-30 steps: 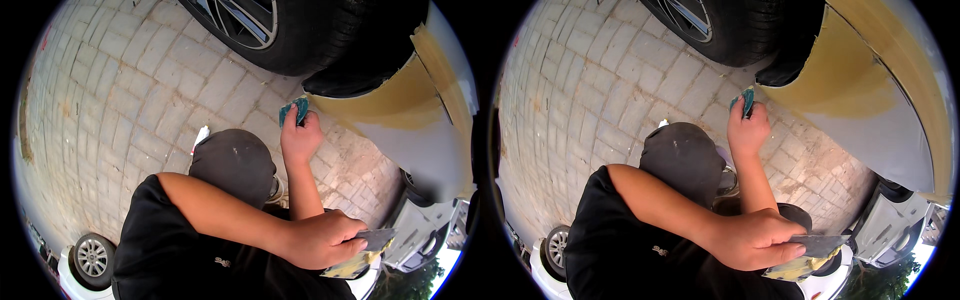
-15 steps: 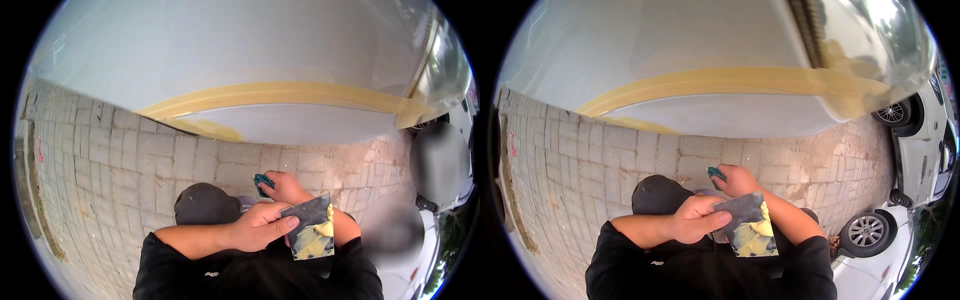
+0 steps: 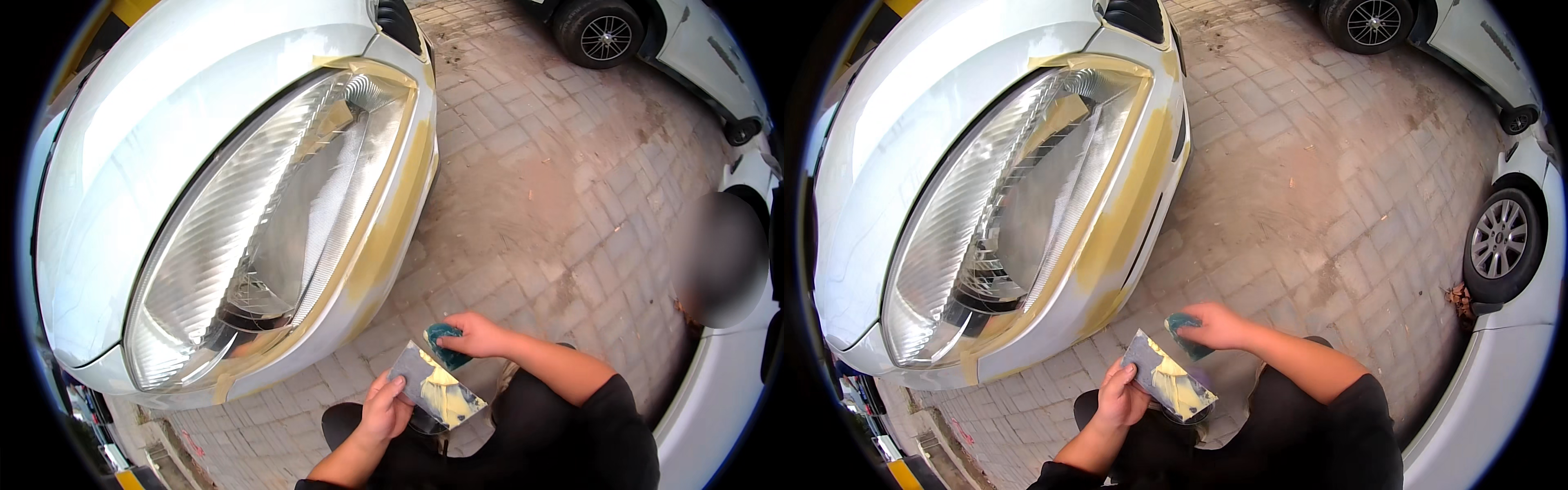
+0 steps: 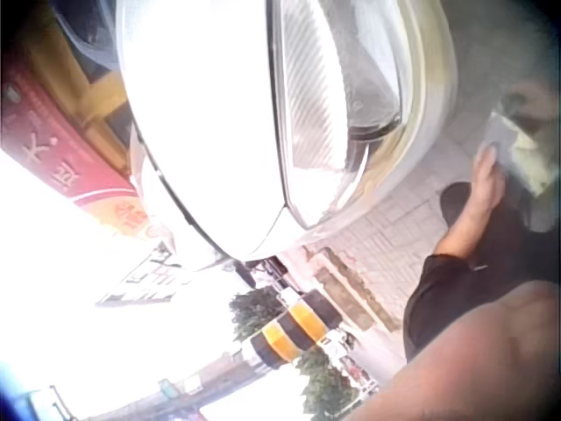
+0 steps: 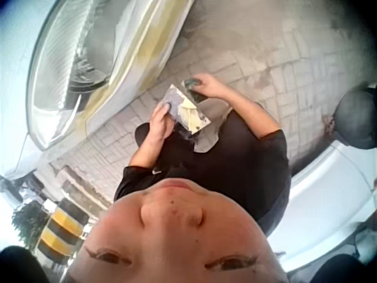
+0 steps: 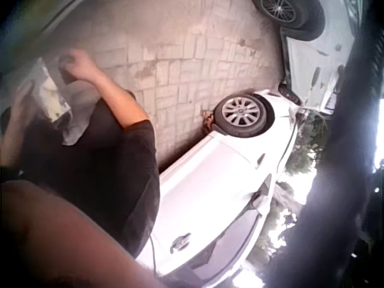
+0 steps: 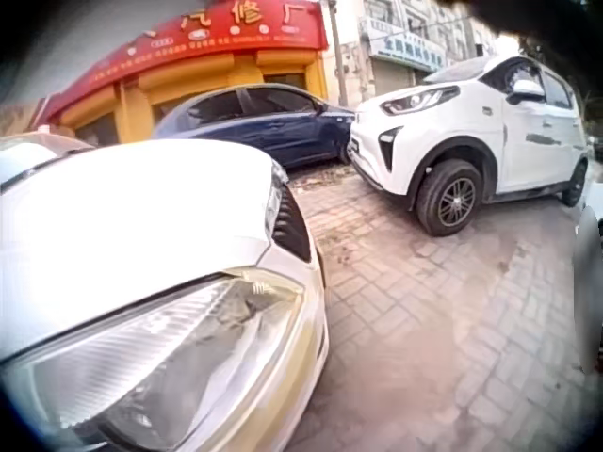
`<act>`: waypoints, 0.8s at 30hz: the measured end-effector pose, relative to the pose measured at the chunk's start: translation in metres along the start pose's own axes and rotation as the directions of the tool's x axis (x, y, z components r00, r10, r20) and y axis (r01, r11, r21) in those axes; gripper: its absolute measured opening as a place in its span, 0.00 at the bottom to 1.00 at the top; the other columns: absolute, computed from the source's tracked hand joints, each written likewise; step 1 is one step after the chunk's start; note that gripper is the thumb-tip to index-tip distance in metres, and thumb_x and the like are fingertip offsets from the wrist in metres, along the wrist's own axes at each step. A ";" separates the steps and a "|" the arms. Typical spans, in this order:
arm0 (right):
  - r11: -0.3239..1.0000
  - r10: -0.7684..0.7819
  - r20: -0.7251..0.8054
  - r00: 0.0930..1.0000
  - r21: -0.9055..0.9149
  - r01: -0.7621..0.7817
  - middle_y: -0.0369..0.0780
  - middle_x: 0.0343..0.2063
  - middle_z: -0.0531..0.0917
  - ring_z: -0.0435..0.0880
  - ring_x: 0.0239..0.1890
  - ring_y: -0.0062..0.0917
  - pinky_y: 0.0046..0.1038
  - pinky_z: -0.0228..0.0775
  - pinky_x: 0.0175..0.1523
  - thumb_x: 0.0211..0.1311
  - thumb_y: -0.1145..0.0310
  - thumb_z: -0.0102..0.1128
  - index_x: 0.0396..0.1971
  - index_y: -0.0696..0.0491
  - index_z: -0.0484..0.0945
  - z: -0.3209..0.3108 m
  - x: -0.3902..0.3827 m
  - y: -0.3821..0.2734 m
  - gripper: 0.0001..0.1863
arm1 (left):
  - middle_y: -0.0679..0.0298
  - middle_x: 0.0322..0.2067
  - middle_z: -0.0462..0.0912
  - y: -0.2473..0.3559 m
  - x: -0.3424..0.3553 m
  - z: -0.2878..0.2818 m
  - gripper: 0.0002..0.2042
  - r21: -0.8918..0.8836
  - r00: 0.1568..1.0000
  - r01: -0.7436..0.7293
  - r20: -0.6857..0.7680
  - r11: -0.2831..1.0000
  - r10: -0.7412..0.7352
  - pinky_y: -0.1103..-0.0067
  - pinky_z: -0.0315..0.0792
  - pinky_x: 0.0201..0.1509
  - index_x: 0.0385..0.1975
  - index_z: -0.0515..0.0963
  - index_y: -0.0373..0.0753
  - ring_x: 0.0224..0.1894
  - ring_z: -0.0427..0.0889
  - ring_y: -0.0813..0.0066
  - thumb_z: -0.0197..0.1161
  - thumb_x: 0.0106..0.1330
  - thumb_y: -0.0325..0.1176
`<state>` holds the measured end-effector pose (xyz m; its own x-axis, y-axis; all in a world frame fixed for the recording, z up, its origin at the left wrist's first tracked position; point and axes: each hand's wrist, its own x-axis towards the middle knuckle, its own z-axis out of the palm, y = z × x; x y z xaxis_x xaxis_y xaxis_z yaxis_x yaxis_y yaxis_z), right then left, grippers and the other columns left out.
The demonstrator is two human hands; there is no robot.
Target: The person applies a yellow body filler to the front bumper of a white car using a putty knife and a small scraper. They repeatedly transfer the filler from the knife to the car's surface, smoothing it into the damaged area around the grille and headlight.
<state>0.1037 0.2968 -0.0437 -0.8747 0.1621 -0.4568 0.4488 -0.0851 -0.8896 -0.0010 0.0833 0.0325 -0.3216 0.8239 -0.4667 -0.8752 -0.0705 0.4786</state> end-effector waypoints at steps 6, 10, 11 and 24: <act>0.668 0.174 -0.338 0.925 0.731 0.141 0.34 0.37 0.81 0.79 0.38 0.17 0.23 0.74 0.45 0.66 0.69 0.59 0.47 0.56 0.74 -0.048 -0.113 -0.042 0.12 | 0.57 0.51 0.78 0.044 0.005 0.172 0.16 0.273 0.996 0.085 -0.049 0.958 -0.075 0.69 0.70 0.58 0.55 0.69 0.32 0.52 0.78 0.66 0.49 0.73 0.33; 0.664 0.174 -0.628 0.758 0.644 0.381 0.35 0.38 0.80 0.79 0.40 0.17 0.22 0.72 0.49 0.67 0.70 0.58 0.48 0.58 0.73 -0.096 -0.208 -0.111 0.13 | 0.62 0.48 0.79 0.074 0.002 0.264 0.14 0.481 0.999 0.047 -0.013 0.876 -0.046 0.76 0.71 0.54 0.53 0.70 0.33 0.50 0.78 0.75 0.50 0.74 0.33; 0.697 0.177 -0.666 0.724 0.604 0.386 0.35 0.38 0.80 0.78 0.41 0.16 0.22 0.72 0.49 0.66 0.70 0.59 0.49 0.57 0.73 -0.108 -0.227 -0.134 0.14 | 0.62 0.48 0.79 0.082 -0.002 0.289 0.14 0.514 0.999 0.029 -0.033 0.857 -0.014 0.77 0.71 0.53 0.53 0.70 0.33 0.49 0.78 0.76 0.50 0.74 0.33; 0.683 -0.712 -0.517 0.476 -0.667 0.298 0.40 0.34 0.80 0.78 0.36 0.32 0.31 0.70 0.40 0.45 0.78 0.63 0.37 0.58 0.80 -0.234 -0.276 -0.395 0.15 | 0.58 0.51 0.78 0.120 0.033 0.458 0.13 0.525 0.932 -0.325 0.038 0.786 0.360 0.70 0.73 0.56 0.53 0.69 0.33 0.52 0.79 0.68 0.47 0.74 0.30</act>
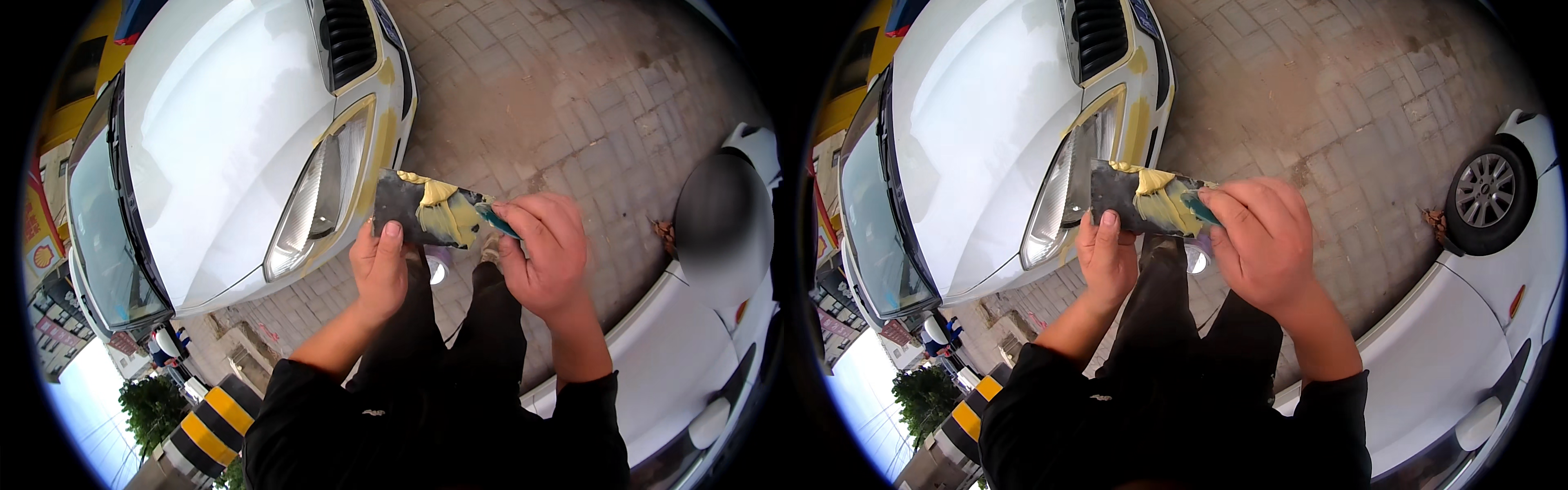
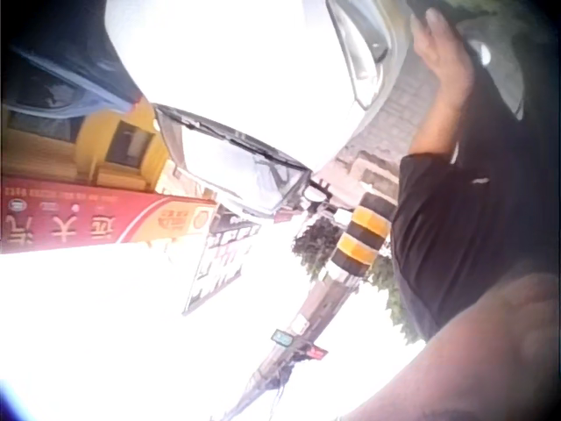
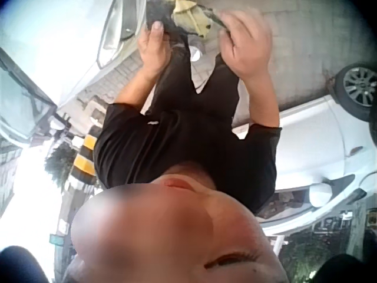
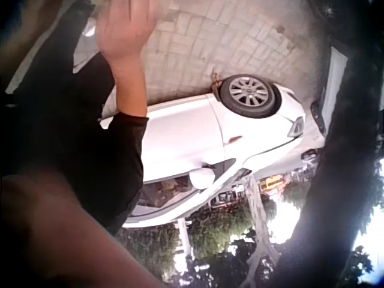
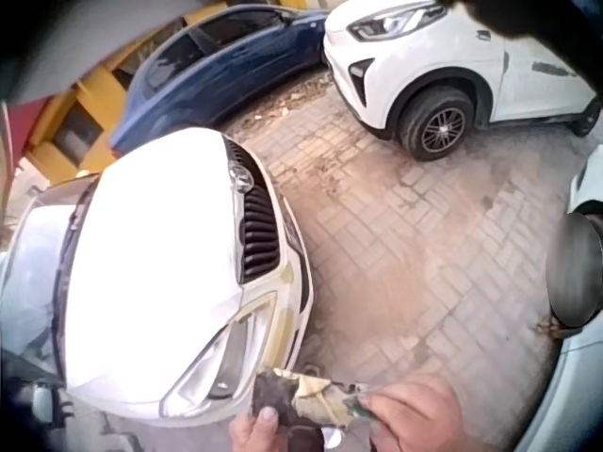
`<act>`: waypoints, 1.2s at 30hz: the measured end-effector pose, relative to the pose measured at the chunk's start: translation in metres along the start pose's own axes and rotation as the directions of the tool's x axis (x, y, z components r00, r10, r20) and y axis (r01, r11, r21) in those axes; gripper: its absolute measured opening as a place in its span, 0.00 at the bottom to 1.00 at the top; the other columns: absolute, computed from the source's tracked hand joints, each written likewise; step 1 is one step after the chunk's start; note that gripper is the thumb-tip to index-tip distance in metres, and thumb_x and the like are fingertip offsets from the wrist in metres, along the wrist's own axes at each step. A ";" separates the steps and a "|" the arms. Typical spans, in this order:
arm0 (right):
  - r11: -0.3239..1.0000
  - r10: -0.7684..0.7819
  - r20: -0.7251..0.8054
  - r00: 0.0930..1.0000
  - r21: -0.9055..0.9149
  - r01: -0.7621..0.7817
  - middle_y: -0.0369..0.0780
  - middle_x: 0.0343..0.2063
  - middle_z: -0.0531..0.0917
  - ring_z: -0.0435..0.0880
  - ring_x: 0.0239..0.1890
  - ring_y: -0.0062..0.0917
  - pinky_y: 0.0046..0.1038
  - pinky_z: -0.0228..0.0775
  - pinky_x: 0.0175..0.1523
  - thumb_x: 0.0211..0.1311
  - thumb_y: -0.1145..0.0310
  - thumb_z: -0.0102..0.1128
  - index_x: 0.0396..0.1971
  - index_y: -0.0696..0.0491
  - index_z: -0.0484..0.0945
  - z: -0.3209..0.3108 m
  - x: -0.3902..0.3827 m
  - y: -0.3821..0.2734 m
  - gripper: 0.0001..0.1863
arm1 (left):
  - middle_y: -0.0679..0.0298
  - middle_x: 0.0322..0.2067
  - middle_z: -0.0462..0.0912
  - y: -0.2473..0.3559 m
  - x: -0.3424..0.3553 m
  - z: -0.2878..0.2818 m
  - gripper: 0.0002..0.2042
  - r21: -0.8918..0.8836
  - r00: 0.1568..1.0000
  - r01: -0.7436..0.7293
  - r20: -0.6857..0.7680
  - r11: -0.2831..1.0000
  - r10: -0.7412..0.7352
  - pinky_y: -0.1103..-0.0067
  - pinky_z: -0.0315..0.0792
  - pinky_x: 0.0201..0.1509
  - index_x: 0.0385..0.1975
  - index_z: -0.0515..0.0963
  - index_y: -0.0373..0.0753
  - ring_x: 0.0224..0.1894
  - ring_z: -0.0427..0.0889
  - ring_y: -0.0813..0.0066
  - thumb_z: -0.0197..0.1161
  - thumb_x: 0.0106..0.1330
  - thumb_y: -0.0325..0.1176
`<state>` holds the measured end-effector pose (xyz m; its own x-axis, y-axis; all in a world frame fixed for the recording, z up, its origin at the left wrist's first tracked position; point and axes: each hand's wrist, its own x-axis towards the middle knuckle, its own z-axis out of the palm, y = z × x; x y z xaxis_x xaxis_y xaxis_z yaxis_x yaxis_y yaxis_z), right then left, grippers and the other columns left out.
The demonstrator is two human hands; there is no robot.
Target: The person applies a yellow body filler to the front bumper of a white car using a putty knife and a small scraper. They repeatedly transfer the filler from the knife to the car's surface, smoothing it into the damaged area around the grille and headlight.
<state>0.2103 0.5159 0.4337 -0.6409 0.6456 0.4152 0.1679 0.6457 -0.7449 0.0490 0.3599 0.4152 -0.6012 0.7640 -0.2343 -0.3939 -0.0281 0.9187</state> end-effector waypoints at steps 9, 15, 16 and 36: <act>0.982 0.003 0.064 0.998 -0.187 0.010 0.39 0.34 0.79 0.78 0.35 0.32 0.30 0.71 0.38 0.44 0.79 0.61 0.39 0.59 0.80 0.065 0.096 0.001 0.17 | 0.64 0.35 0.76 0.019 0.108 -0.026 0.15 0.324 0.991 -0.132 0.059 0.937 0.119 0.82 0.65 0.39 0.53 0.70 0.27 0.35 0.70 0.81 0.49 0.72 0.30; 0.986 0.097 0.045 0.994 -0.137 -0.090 0.42 0.35 0.79 0.78 0.34 0.34 0.31 0.72 0.38 0.42 0.80 0.62 0.39 0.61 0.79 0.108 0.161 0.022 0.18 | 0.65 0.27 0.77 0.039 0.188 -0.042 0.16 0.423 0.954 -0.272 0.234 0.864 0.186 0.84 0.65 0.29 0.54 0.72 0.26 0.25 0.70 0.82 0.51 0.71 0.29; 0.985 0.109 0.051 0.993 -0.143 -0.100 0.42 0.35 0.79 0.78 0.34 0.34 0.31 0.72 0.38 0.43 0.80 0.61 0.39 0.61 0.79 0.113 0.170 0.024 0.18 | 0.64 0.27 0.78 0.041 0.199 -0.045 0.16 0.442 0.948 -0.294 0.249 0.847 0.199 0.84 0.66 0.30 0.54 0.72 0.25 0.25 0.71 0.81 0.51 0.71 0.28; 0.410 0.784 0.306 0.540 0.399 -0.821 0.46 0.38 0.81 0.81 0.39 0.37 0.31 0.72 0.45 0.61 0.70 0.62 0.42 0.59 0.79 0.317 0.134 0.203 0.12 | 0.57 0.45 0.80 0.083 0.375 -0.150 0.12 0.438 0.924 -0.228 -0.185 0.869 0.335 0.73 0.73 0.52 0.49 0.70 0.32 0.46 0.79 0.72 0.48 0.74 0.33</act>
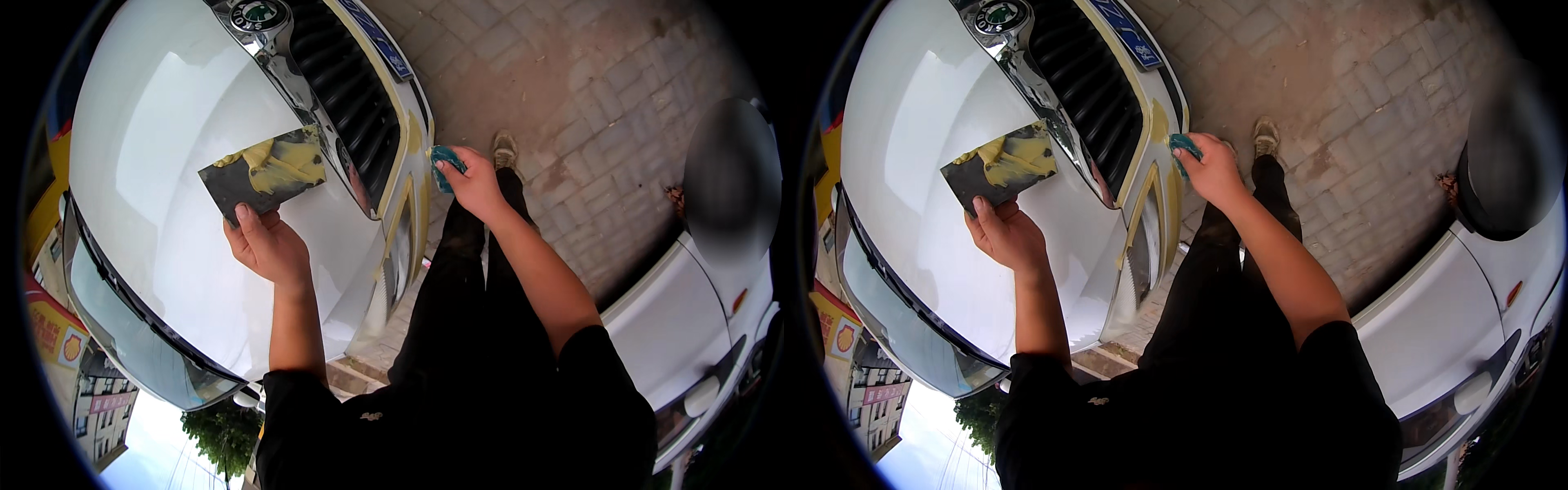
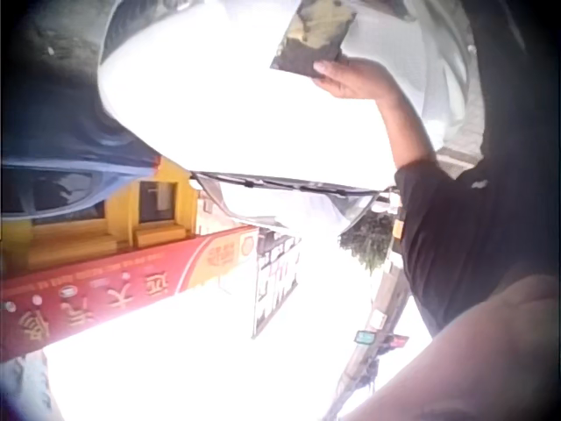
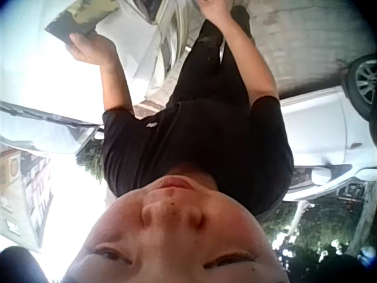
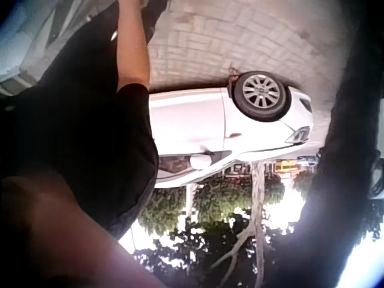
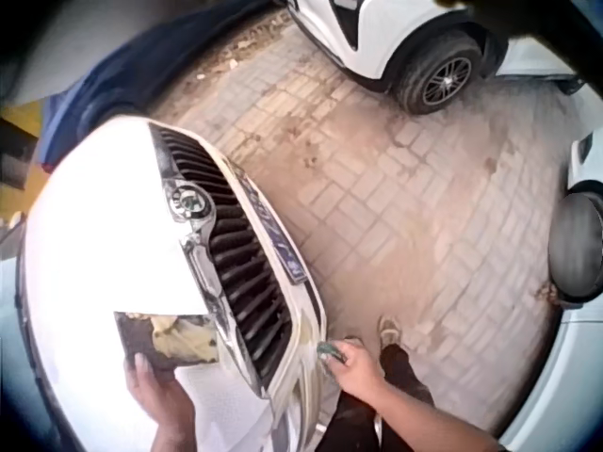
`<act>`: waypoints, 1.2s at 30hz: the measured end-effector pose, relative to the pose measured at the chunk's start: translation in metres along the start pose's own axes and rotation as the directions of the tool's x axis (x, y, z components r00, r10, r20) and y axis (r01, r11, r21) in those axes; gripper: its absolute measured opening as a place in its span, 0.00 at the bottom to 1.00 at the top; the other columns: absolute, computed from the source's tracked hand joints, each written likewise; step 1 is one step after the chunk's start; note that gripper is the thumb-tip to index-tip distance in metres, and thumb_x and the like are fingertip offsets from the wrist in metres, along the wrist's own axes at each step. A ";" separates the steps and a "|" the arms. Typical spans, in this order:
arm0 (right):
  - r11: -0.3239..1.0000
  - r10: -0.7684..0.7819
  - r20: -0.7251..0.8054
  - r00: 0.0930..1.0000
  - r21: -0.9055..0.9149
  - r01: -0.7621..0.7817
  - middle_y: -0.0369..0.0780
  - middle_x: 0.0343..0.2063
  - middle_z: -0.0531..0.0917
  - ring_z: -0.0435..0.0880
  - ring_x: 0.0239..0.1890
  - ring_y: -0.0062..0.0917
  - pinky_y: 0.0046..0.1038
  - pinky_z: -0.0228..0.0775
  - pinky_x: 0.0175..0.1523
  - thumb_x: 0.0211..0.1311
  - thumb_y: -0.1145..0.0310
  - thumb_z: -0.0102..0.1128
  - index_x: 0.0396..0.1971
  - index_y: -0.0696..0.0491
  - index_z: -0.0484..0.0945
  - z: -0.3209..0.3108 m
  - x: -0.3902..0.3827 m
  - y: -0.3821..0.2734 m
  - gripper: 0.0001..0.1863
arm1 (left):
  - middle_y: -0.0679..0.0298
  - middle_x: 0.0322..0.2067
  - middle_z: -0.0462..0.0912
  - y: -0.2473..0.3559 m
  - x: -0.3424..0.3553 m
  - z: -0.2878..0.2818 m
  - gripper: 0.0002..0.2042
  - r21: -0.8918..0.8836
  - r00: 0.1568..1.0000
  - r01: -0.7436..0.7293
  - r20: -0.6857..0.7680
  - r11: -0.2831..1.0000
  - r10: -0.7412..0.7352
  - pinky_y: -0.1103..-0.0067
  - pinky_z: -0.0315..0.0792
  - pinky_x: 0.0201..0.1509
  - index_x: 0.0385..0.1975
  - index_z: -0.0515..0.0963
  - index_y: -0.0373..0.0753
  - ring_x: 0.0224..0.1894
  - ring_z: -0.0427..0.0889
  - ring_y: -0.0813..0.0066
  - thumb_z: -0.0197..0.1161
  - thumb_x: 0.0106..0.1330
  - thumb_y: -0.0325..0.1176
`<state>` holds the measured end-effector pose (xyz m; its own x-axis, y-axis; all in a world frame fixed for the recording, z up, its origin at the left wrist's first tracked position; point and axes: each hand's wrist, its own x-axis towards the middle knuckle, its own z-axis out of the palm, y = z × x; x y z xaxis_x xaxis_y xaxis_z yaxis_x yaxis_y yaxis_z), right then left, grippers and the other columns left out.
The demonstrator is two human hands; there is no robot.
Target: The person applies a yellow body filler to the front bumper of a white car using a putty knife and a small scraper. They repeatedly transfer the filler from the knife to the car's surface, smoothing it into the damaged area around the grille and headlight.
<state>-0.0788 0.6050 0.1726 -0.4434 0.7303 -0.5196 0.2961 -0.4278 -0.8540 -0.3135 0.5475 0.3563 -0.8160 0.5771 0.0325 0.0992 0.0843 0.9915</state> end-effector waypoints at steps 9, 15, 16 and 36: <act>0.983 -0.162 -0.079 0.984 -0.103 0.154 0.44 0.36 0.81 0.80 0.40 0.40 0.33 0.72 0.46 0.59 0.72 0.62 0.40 0.57 0.81 0.041 0.009 0.009 0.10 | 0.60 0.46 0.80 -0.046 0.020 0.015 0.11 -0.091 0.978 -0.155 0.124 0.984 0.166 0.76 0.73 0.53 0.49 0.72 0.34 0.47 0.79 0.73 0.48 0.73 0.30; 0.983 -0.168 -0.145 0.975 -0.099 0.154 0.44 0.35 0.82 0.79 0.39 0.40 0.34 0.72 0.45 0.55 0.74 0.63 0.37 0.58 0.81 0.053 -0.003 0.015 0.09 | 0.57 0.50 0.78 -0.043 0.027 0.018 0.15 -0.084 0.993 -0.106 0.042 0.991 0.109 0.66 0.71 0.57 0.53 0.71 0.34 0.51 0.78 0.66 0.47 0.73 0.34; 0.985 -0.157 -0.159 0.975 -0.093 0.144 0.44 0.35 0.82 0.79 0.39 0.40 0.34 0.72 0.45 0.55 0.75 0.63 0.37 0.58 0.81 0.056 -0.005 0.015 0.09 | 0.56 0.50 0.78 -0.043 0.027 0.018 0.15 -0.084 0.992 -0.108 0.052 0.991 0.113 0.65 0.71 0.57 0.53 0.71 0.34 0.51 0.78 0.66 0.46 0.73 0.33; 0.976 -0.201 -0.226 0.953 -0.123 0.177 0.43 0.35 0.82 0.80 0.39 0.37 0.31 0.73 0.45 0.55 0.74 0.64 0.37 0.58 0.82 0.062 -0.015 0.016 0.09 | 0.53 0.50 0.77 -0.040 0.032 0.027 0.17 -0.083 0.987 -0.105 0.114 0.991 0.114 0.63 0.72 0.58 0.56 0.68 0.29 0.52 0.78 0.63 0.44 0.74 0.33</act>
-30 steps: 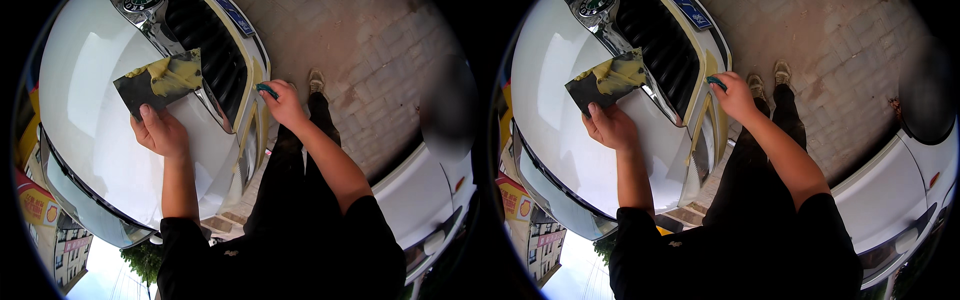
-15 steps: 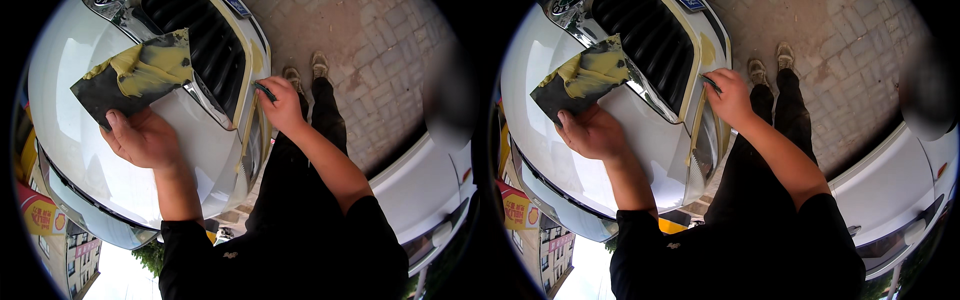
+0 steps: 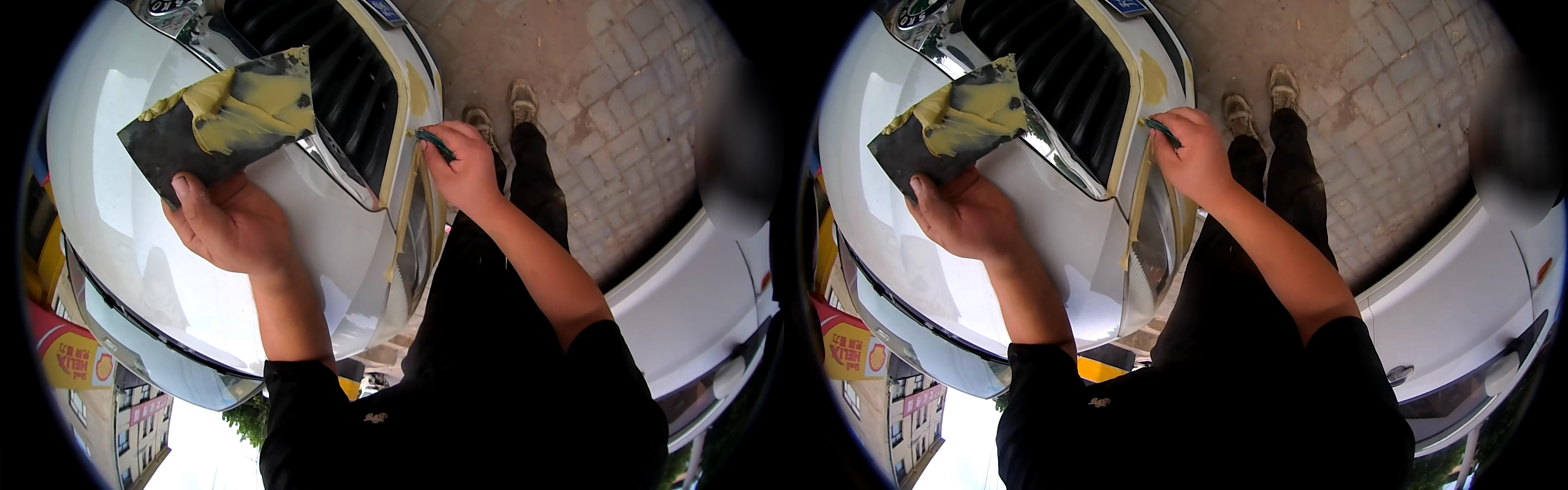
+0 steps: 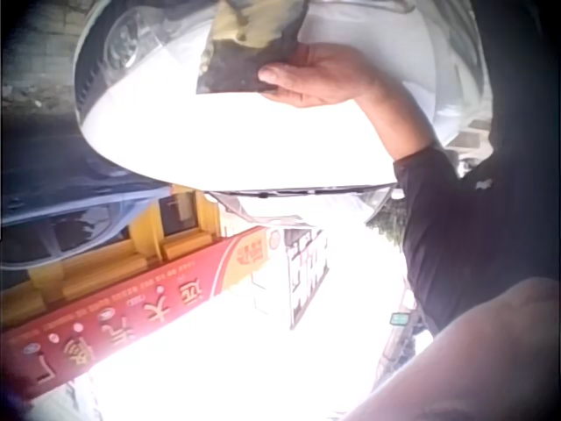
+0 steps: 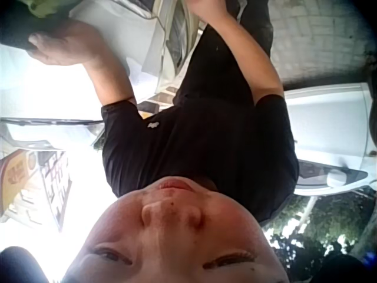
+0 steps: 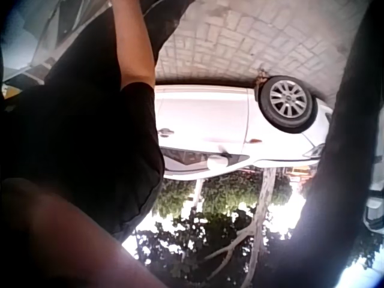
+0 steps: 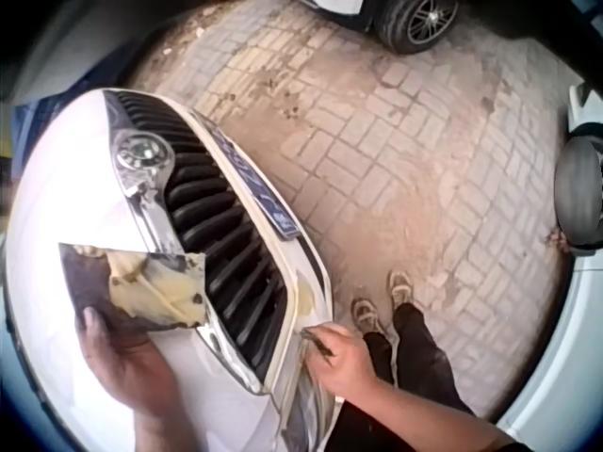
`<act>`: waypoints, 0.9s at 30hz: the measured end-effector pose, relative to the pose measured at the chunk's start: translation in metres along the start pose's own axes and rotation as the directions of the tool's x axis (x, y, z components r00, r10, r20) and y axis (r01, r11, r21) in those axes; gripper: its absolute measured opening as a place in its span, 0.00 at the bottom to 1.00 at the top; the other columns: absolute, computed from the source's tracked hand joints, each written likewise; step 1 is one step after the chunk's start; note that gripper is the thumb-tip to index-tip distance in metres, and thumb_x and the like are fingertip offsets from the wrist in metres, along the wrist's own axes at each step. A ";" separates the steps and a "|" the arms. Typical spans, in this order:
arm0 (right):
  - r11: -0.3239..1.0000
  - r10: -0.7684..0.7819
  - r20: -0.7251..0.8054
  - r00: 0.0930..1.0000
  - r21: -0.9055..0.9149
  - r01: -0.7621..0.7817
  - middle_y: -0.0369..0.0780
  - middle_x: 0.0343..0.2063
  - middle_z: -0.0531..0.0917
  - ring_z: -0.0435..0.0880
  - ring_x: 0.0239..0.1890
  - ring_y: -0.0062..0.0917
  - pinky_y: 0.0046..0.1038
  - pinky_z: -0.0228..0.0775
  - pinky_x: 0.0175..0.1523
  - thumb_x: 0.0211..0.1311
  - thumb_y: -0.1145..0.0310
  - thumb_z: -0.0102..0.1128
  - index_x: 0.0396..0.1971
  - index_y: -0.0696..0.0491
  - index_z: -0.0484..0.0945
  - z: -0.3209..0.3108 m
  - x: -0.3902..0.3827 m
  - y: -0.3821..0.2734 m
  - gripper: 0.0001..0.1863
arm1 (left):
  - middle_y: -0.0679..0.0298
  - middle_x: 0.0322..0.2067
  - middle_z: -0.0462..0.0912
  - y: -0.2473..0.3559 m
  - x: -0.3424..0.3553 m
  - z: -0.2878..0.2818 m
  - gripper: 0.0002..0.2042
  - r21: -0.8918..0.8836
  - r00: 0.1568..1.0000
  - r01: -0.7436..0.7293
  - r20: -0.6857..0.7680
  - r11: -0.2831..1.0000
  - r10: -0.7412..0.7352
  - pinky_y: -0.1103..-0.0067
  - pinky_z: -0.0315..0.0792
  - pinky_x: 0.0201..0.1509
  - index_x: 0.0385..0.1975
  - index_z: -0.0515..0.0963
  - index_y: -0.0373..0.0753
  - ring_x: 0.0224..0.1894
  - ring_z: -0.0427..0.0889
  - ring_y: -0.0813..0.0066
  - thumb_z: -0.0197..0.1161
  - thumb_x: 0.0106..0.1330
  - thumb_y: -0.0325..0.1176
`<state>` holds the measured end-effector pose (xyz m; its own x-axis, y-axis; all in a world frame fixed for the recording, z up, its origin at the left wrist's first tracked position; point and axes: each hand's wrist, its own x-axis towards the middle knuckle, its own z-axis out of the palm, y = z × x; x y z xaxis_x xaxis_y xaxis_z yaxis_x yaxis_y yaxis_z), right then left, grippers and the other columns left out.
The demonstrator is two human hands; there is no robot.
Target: The person applies a yellow body filler to the front bumper of a white car using a putty knife and a small scraper. They repeatedly transfer the filler from the knife to the car's surface, smoothing it into the damaged area around the grille and headlight.
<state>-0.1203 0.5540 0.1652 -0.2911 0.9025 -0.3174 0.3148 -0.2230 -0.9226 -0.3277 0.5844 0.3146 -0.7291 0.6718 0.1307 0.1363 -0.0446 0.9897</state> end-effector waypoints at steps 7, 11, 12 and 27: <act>0.999 0.029 0.061 0.998 0.039 -0.031 0.43 0.35 0.82 0.80 0.39 0.38 0.33 0.73 0.44 0.55 0.73 0.64 0.37 0.58 0.82 0.000 -0.007 -0.006 0.10 | 0.53 0.50 0.78 -0.002 0.000 -0.004 0.17 -0.010 1.000 0.006 0.013 1.000 -0.006 0.63 0.72 0.58 0.56 0.68 0.30 0.52 0.78 0.63 0.44 0.73 0.33; 0.999 0.035 -0.029 0.999 0.002 -0.035 0.43 0.35 0.82 0.80 0.39 0.37 0.33 0.74 0.43 0.54 0.73 0.64 0.37 0.57 0.82 0.006 -0.003 0.003 0.10 | 0.54 0.50 0.77 -0.002 0.000 -0.005 0.17 -0.005 1.000 0.013 0.016 1.000 -0.013 0.63 0.71 0.58 0.56 0.68 0.30 0.52 0.78 0.63 0.44 0.73 0.33; 0.999 0.033 -0.012 0.999 0.009 -0.033 0.43 0.35 0.82 0.80 0.39 0.37 0.33 0.73 0.43 0.55 0.73 0.64 0.37 0.57 0.82 0.007 -0.004 0.003 0.10 | 0.54 0.50 0.77 -0.002 0.001 -0.006 0.17 -0.004 1.000 0.016 0.018 1.000 -0.016 0.63 0.71 0.58 0.56 0.68 0.30 0.52 0.78 0.64 0.44 0.73 0.33; 0.999 0.039 0.081 0.996 0.031 -0.042 0.42 0.34 0.82 0.80 0.40 0.37 0.32 0.73 0.44 0.53 0.74 0.64 0.37 0.56 0.83 -0.004 -0.006 -0.002 0.10 | 0.53 0.51 0.77 -0.002 0.000 -0.003 0.17 -0.016 0.999 0.037 0.019 0.999 -0.037 0.64 0.71 0.58 0.56 0.68 0.30 0.52 0.77 0.63 0.44 0.73 0.33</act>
<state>-0.1151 0.5508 0.1694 -0.3512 0.8600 -0.3702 0.2990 -0.2717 -0.9148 -0.3300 0.5822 0.3125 -0.7206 0.6871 0.0933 0.0987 -0.0316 0.9946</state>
